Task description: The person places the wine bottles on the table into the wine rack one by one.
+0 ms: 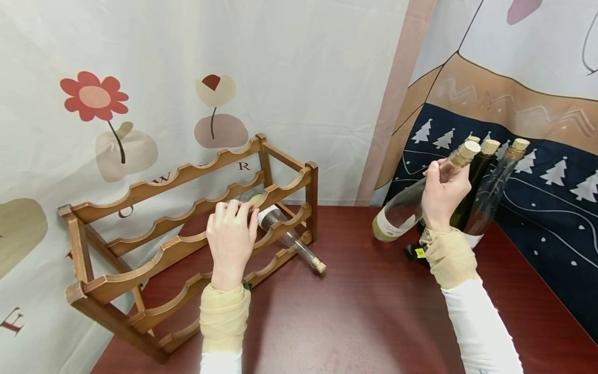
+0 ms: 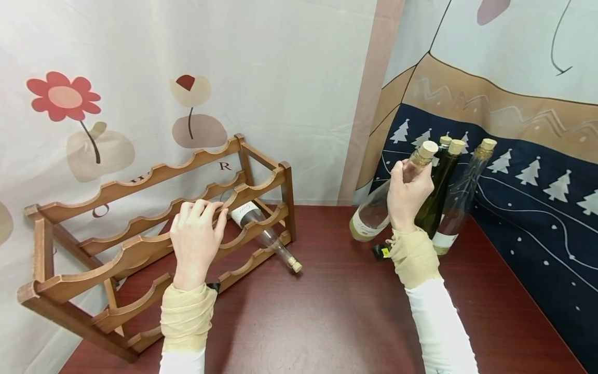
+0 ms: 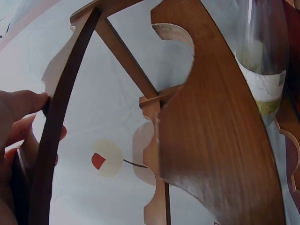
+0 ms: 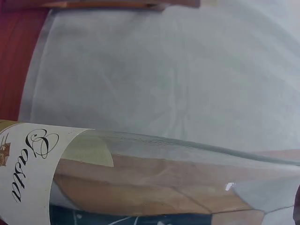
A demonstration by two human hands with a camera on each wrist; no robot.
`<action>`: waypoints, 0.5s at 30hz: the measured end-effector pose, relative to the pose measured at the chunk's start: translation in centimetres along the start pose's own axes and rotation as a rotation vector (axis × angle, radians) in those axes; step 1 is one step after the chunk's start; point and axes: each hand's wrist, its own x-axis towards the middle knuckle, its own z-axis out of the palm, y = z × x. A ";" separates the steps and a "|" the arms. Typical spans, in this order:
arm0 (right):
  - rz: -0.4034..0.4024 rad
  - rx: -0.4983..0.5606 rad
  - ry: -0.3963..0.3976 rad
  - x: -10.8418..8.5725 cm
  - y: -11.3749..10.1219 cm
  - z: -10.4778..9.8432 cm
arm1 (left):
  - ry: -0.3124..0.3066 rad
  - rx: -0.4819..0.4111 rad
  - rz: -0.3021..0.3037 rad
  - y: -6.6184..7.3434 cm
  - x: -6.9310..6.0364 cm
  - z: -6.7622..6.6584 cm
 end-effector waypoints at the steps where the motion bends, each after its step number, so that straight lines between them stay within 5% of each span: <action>1: 0.004 0.013 0.009 -0.2 -0.3 -0.1 | 0.001 -0.003 -0.002 0.0 0.0 0.0; 10: 0.049 0.189 0.072 -1.3 -2.6 -0.9 | 0.030 -0.044 -0.003 0.4 0.2 -0.1; 15: 0.044 0.274 0.072 -2.2 -4.1 -1.3 | 0.099 -0.113 0.037 0.7 0.2 -0.1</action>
